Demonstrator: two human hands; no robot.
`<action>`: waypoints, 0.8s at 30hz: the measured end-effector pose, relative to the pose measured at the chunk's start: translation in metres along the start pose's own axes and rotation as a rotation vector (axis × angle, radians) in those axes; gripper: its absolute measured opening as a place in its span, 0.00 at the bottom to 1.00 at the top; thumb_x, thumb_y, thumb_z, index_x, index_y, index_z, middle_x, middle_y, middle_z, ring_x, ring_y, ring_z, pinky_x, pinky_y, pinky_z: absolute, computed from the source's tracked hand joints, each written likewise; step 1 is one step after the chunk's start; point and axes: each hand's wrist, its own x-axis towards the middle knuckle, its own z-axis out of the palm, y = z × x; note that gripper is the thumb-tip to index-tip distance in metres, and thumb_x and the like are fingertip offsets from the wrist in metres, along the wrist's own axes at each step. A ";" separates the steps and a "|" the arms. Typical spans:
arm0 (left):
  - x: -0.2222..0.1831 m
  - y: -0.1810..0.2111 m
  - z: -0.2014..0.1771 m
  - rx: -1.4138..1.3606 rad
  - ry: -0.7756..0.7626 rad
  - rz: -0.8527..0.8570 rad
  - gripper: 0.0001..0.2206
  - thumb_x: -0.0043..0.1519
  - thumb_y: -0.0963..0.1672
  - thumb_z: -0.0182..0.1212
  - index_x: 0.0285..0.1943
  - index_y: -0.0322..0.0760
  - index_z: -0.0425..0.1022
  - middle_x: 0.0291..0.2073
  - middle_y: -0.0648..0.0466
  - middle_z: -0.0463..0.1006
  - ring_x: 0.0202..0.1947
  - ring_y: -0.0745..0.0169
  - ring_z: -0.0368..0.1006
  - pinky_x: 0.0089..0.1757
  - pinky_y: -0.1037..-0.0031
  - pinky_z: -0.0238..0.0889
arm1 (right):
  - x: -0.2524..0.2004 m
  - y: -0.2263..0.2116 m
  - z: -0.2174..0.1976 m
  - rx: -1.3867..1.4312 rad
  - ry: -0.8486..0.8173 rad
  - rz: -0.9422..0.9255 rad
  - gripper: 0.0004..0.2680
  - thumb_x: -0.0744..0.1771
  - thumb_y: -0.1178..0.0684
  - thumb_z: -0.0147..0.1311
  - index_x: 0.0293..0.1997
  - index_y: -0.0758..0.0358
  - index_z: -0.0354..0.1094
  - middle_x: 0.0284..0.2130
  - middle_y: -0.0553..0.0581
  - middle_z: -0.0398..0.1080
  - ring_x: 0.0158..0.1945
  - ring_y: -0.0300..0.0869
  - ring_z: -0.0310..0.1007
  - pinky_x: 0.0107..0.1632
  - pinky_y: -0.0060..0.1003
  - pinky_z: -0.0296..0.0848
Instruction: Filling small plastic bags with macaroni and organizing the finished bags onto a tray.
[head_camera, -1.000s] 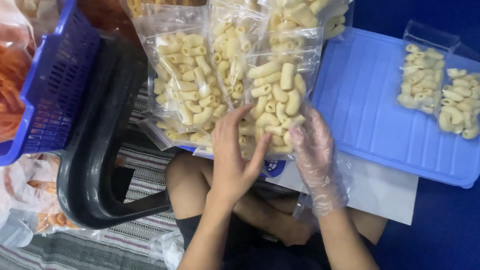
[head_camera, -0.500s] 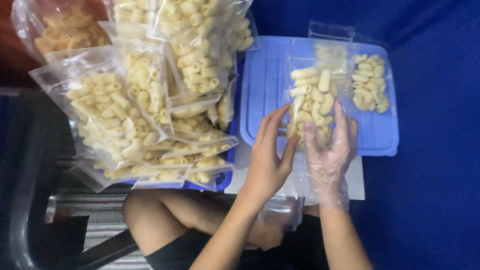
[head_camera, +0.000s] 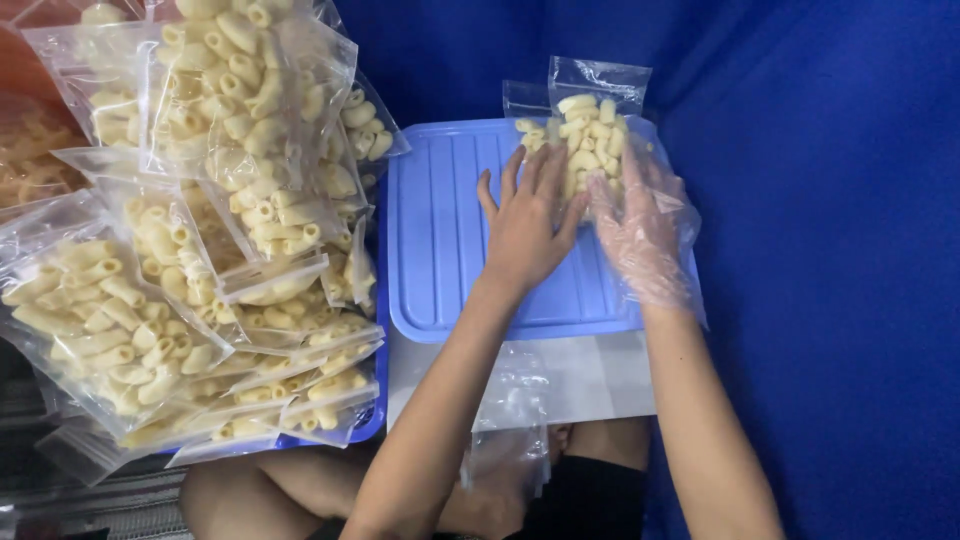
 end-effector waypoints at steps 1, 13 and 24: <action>-0.002 0.001 -0.003 -0.004 -0.025 0.006 0.30 0.65 0.53 0.58 0.77 0.46 0.60 0.71 0.47 0.65 0.75 0.42 0.49 0.66 0.34 0.27 | -0.002 -0.003 -0.001 -0.045 -0.047 0.065 0.20 0.73 0.39 0.50 0.72 0.55 0.63 0.63 0.63 0.68 0.60 0.61 0.71 0.62 0.56 0.66; -0.003 0.015 -0.020 0.039 -0.083 0.061 0.35 0.64 0.62 0.54 0.75 0.46 0.62 0.74 0.48 0.62 0.79 0.46 0.42 0.66 0.31 0.11 | -0.012 0.015 0.011 0.048 0.305 -0.093 0.16 0.72 0.43 0.56 0.67 0.55 0.68 0.61 0.57 0.69 0.65 0.52 0.68 0.62 0.45 0.69; -0.036 -0.011 -0.035 -0.141 -0.013 0.100 0.25 0.70 0.52 0.55 0.74 0.45 0.61 0.79 0.41 0.45 0.78 0.44 0.49 0.68 0.31 0.38 | -0.033 -0.028 0.024 -0.078 0.199 0.041 0.18 0.73 0.40 0.58 0.69 0.55 0.66 0.71 0.63 0.50 0.71 0.63 0.46 0.58 0.65 0.62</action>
